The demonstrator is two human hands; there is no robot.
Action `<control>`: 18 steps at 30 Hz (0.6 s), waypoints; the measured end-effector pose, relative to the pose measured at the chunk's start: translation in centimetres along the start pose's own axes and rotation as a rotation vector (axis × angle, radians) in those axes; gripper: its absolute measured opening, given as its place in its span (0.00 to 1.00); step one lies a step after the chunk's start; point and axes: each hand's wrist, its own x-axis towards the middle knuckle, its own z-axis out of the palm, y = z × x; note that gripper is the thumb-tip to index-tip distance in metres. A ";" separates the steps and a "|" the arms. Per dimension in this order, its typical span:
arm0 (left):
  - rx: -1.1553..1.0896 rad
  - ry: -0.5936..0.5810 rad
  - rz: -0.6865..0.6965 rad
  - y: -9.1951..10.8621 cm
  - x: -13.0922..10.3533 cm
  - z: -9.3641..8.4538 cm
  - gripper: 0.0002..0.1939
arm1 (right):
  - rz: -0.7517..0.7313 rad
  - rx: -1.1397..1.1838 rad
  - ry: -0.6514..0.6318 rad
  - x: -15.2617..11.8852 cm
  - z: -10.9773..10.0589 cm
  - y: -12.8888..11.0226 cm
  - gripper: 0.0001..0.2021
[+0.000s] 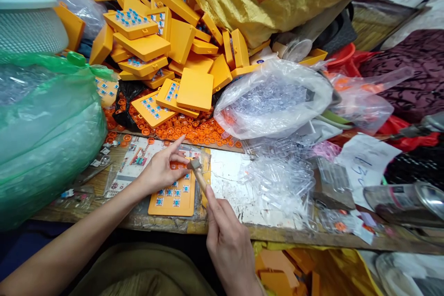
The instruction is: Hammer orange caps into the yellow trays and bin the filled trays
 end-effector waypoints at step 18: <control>0.057 -0.015 0.181 -0.6 -1.4 -1.3 0.42 | 0.057 0.016 -0.005 0.3 -0.1 0.2 0.21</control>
